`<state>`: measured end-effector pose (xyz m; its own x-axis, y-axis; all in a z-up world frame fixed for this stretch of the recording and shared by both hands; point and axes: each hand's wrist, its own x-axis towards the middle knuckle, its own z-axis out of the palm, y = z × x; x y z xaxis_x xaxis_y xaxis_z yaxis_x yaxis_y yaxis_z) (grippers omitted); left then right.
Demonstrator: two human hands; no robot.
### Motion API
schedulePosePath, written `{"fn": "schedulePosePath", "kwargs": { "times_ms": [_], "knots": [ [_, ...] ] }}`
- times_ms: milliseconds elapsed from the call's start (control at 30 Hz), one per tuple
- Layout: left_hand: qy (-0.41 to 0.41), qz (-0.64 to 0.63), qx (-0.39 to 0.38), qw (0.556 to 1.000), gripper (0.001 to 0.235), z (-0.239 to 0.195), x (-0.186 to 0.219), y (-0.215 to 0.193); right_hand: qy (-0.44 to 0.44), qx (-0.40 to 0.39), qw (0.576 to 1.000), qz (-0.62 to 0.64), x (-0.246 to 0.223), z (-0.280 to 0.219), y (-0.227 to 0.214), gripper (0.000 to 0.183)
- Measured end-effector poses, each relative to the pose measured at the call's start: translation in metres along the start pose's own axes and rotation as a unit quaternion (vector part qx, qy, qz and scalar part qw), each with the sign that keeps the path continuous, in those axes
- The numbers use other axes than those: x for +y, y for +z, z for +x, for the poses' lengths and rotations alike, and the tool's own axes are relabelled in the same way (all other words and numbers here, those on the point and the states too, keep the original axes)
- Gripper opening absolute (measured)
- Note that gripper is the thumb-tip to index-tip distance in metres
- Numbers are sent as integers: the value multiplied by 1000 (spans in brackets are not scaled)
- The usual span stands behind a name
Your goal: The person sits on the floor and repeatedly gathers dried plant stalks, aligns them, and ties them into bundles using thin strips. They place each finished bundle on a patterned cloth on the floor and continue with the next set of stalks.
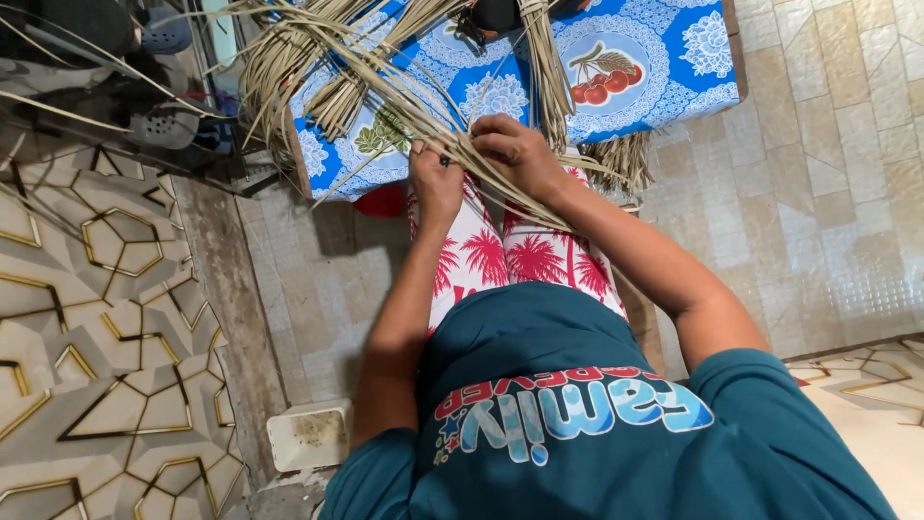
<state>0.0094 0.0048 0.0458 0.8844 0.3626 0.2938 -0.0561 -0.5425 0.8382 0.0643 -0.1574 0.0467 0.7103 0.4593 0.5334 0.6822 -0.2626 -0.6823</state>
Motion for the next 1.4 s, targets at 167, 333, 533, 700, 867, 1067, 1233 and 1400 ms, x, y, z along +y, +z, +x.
{"fn": "schedulePosePath", "kwargs": {
  "times_ms": [167,333,533,700,867,1067,1233,1400],
  "knots": [
    [61,-31,8,998,5,-1,-20,6,10,10,999,39,-6,-1,3,14],
    [67,-71,15,995,6,-4,-14,5,3,5,999,32,-6,-1,2,11],
    [81,-111,-8,991,21,-5,-12,2,-29,-30,999,6,-12,9,-7,10],
    [108,-91,-51,989,34,-8,-11,-1,-46,-50,998,7,-12,12,-10,10],
    [185,54,40,980,25,-3,-33,9,-12,-94,996,-2,0,5,-10,16],
    [220,113,59,967,27,0,-24,-1,39,-116,992,27,-18,11,-21,11],
    [211,127,42,968,40,-2,-46,12,39,-89,988,122,-6,9,-13,29],
    [215,158,22,963,51,4,-49,18,30,-67,989,128,8,11,-3,37]
  ]
}}
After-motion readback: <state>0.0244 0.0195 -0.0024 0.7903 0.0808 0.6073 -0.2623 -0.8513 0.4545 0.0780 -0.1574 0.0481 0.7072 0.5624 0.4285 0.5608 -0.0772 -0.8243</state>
